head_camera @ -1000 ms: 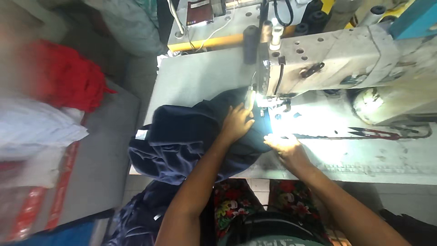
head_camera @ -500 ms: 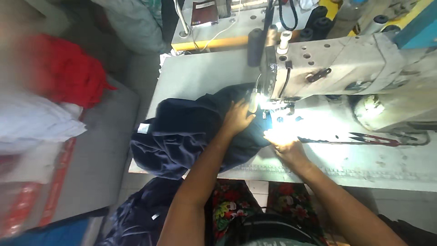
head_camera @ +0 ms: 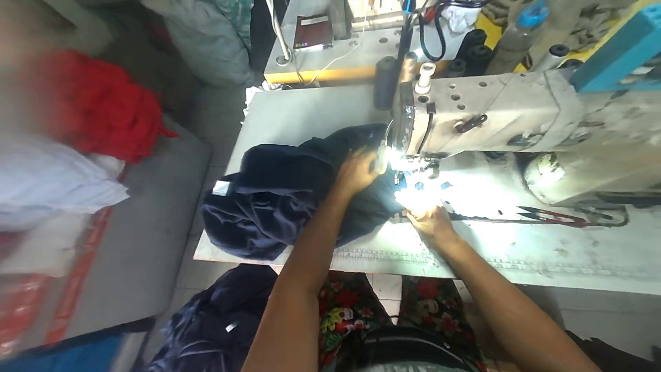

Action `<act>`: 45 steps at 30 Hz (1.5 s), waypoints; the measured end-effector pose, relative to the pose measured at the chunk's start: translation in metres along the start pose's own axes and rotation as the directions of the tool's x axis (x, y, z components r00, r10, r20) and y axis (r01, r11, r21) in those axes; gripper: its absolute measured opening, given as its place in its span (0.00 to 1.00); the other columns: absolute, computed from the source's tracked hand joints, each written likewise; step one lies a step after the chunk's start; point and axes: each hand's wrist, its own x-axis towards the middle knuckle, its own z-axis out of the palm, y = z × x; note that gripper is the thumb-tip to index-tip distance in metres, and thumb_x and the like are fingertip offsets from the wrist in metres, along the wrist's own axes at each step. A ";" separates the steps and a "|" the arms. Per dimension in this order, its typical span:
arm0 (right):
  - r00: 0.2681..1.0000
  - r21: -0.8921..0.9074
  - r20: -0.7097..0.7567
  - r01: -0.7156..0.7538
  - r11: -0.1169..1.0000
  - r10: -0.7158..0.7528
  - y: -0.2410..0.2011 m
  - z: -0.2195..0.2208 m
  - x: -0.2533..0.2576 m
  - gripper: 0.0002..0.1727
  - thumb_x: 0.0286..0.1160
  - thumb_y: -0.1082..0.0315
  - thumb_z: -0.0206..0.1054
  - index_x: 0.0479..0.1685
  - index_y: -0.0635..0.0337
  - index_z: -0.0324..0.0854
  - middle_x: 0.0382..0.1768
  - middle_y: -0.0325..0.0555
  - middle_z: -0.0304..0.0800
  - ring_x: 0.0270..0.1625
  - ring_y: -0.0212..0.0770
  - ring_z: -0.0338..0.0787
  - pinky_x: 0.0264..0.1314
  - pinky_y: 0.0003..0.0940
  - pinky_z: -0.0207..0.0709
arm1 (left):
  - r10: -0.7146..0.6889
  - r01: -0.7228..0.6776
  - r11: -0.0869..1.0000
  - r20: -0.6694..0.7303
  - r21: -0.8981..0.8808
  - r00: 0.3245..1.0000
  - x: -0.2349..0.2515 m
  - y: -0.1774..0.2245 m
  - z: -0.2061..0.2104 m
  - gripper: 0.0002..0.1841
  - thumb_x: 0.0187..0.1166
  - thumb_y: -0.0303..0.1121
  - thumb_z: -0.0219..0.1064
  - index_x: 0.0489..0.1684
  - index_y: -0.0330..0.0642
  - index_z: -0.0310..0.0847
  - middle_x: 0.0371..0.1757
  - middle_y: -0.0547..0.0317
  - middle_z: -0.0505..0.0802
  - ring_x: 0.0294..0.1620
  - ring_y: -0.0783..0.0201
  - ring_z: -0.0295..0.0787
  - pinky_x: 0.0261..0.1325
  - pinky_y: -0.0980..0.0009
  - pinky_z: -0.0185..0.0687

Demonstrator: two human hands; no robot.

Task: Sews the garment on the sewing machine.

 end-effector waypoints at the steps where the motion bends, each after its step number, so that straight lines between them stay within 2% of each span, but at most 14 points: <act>1: 1.000 0.007 -0.002 -0.003 1.000 0.003 0.002 0.001 0.000 0.16 0.76 0.77 0.67 0.59 0.65 0.91 0.63 0.57 0.93 0.68 0.60 0.90 0.71 0.59 0.78 | 0.036 -0.036 0.999 -0.022 0.001 0.999 0.000 -0.003 0.001 0.20 0.82 0.36 0.70 0.65 0.32 0.84 0.75 0.38 0.85 0.87 0.41 0.68 0.93 0.43 0.44; 4: 0.999 0.011 0.014 -0.036 0.999 0.036 0.001 0.000 -0.001 0.16 0.76 0.76 0.67 0.61 0.64 0.91 0.62 0.58 0.92 0.66 0.60 0.90 0.68 0.59 0.78 | 0.209 -0.194 0.976 -0.178 0.098 0.962 -0.033 0.031 -0.023 0.19 0.82 0.35 0.68 0.60 0.25 0.85 0.67 0.31 0.89 0.80 0.35 0.76 0.90 0.42 0.52; 7: 0.999 0.025 -0.018 -0.033 0.999 0.034 0.000 -0.001 -0.001 0.15 0.73 0.77 0.68 0.56 0.62 0.93 0.58 0.60 0.94 0.60 0.62 0.92 0.62 0.59 0.81 | -0.277 0.170 0.898 0.221 0.407 0.935 -0.071 0.158 -0.117 0.19 0.86 0.32 0.65 0.71 0.31 0.81 0.79 0.42 0.82 0.89 0.46 0.65 0.93 0.50 0.45; 9: 0.999 0.040 -0.008 -0.032 0.999 0.033 0.000 0.000 0.000 0.16 0.73 0.77 0.68 0.58 0.63 0.92 0.61 0.59 0.93 0.64 0.62 0.90 0.67 0.59 0.79 | -0.173 0.016 0.875 0.283 0.483 0.943 -0.067 0.125 -0.113 0.20 0.87 0.41 0.64 0.66 0.35 0.86 0.76 0.42 0.84 0.89 0.43 0.64 0.93 0.41 0.41; 11: 0.996 0.064 0.048 -0.077 0.995 0.074 0.002 -0.001 0.000 0.18 0.75 0.77 0.68 0.62 0.62 0.90 0.66 0.58 0.91 0.69 0.62 0.88 0.72 0.61 0.76 | 0.347 -0.362 0.831 0.115 0.422 0.931 -0.047 0.016 -0.070 0.25 0.81 0.53 0.66 0.44 0.36 0.94 0.56 0.34 0.92 0.76 0.30 0.77 0.82 0.20 0.43; 13: 0.988 0.086 0.096 -0.127 0.988 0.119 0.004 0.000 0.001 0.18 0.77 0.76 0.67 0.66 0.61 0.89 0.67 0.59 0.89 0.70 0.63 0.87 0.71 0.63 0.77 | 0.335 -0.415 0.815 0.255 0.405 0.907 -0.035 -0.017 -0.067 0.21 0.83 0.51 0.66 0.47 0.41 0.94 0.60 0.39 0.91 0.82 0.33 0.71 0.82 0.17 0.34; 21: 0.972 0.113 0.164 -0.189 0.975 0.170 0.002 -0.004 0.004 0.19 0.81 0.74 0.65 0.69 0.63 0.85 0.69 0.59 0.88 0.72 0.61 0.85 0.75 0.60 0.74 | 0.398 -0.457 0.813 0.229 0.362 0.888 -0.068 0.015 -0.076 0.13 0.84 0.29 0.59 0.38 0.32 0.90 0.58 0.43 0.95 0.79 0.41 0.79 0.89 0.29 0.39; 27: 0.990 0.186 0.138 -0.062 0.981 0.037 0.005 -0.006 0.005 0.12 0.77 0.69 0.71 0.55 0.62 0.93 0.66 0.57 0.91 0.74 0.61 0.85 0.79 0.62 0.70 | 0.473 -0.504 0.858 0.229 0.101 0.851 -0.104 0.084 -0.092 0.12 0.78 0.30 0.62 0.26 0.35 0.86 0.25 0.50 0.89 0.38 0.54 0.91 0.87 0.42 0.57; 29: 0.985 0.192 0.173 -0.038 0.981 0.004 -0.001 -0.013 0.005 0.11 0.74 0.73 0.72 0.52 0.61 0.94 0.66 0.57 0.91 0.75 0.62 0.84 0.79 0.61 0.71 | 0.437 -0.463 0.887 0.306 0.013 0.846 -0.121 0.109 -0.091 0.10 0.78 0.31 0.66 0.28 0.37 0.88 0.25 0.55 0.88 0.34 0.61 0.88 0.72 0.54 0.77; 30: 0.981 0.183 0.191 -0.018 0.983 -0.018 -0.008 -0.019 0.003 0.11 0.72 0.76 0.72 0.51 0.64 0.93 0.63 0.61 0.91 0.73 0.64 0.85 0.78 0.62 0.71 | 0.429 -0.451 0.892 0.357 -0.022 0.830 -0.127 0.118 -0.085 0.10 0.78 0.32 0.67 0.28 0.39 0.87 0.26 0.57 0.87 0.31 0.63 0.86 0.49 0.61 0.84; 33: 0.976 0.117 0.175 0.108 0.987 -0.128 -0.027 -0.031 -0.014 0.08 0.69 0.81 0.70 0.40 0.67 0.93 0.50 0.61 0.96 0.62 0.62 0.92 0.63 0.61 0.82 | 0.386 -0.301 0.922 0.528 -0.244 0.756 -0.135 0.130 -0.065 0.13 0.86 0.32 0.61 0.34 0.32 0.85 0.24 0.54 0.84 0.26 0.65 0.78 0.31 0.67 0.73; 37: 0.986 0.146 0.076 0.135 0.980 -0.148 -0.022 -0.026 -0.048 0.14 0.72 0.80 0.66 0.50 0.63 0.94 0.56 0.55 0.97 0.63 0.58 0.94 0.65 0.59 0.83 | 0.265 -0.055 0.929 0.552 -0.366 0.791 -0.122 0.116 -0.042 0.15 0.88 0.35 0.60 0.36 0.31 0.86 0.29 0.59 0.85 0.32 0.72 0.77 0.41 0.73 0.73; 42: 0.994 0.094 0.057 0.093 0.991 -0.099 -0.032 -0.015 -0.055 0.15 0.71 0.82 0.65 0.49 0.62 0.94 0.57 0.53 0.96 0.62 0.57 0.95 0.61 0.58 0.84 | 0.069 -0.066 0.998 0.159 -0.023 0.985 -0.099 0.078 0.013 0.18 0.90 0.34 0.58 0.47 0.26 0.89 0.61 0.38 0.92 0.68 0.45 0.88 0.73 0.49 0.78; 45: 0.997 0.061 0.033 0.074 0.995 -0.076 -0.035 -0.012 -0.057 0.17 0.71 0.82 0.64 0.53 0.61 0.93 0.59 0.51 0.96 0.64 0.56 0.94 0.60 0.59 0.85 | 0.062 -0.056 0.985 -0.031 0.161 0.998 -0.102 0.050 0.031 0.12 0.85 0.29 0.63 0.48 0.24 0.86 0.69 0.34 0.87 0.72 0.41 0.85 0.74 0.49 0.79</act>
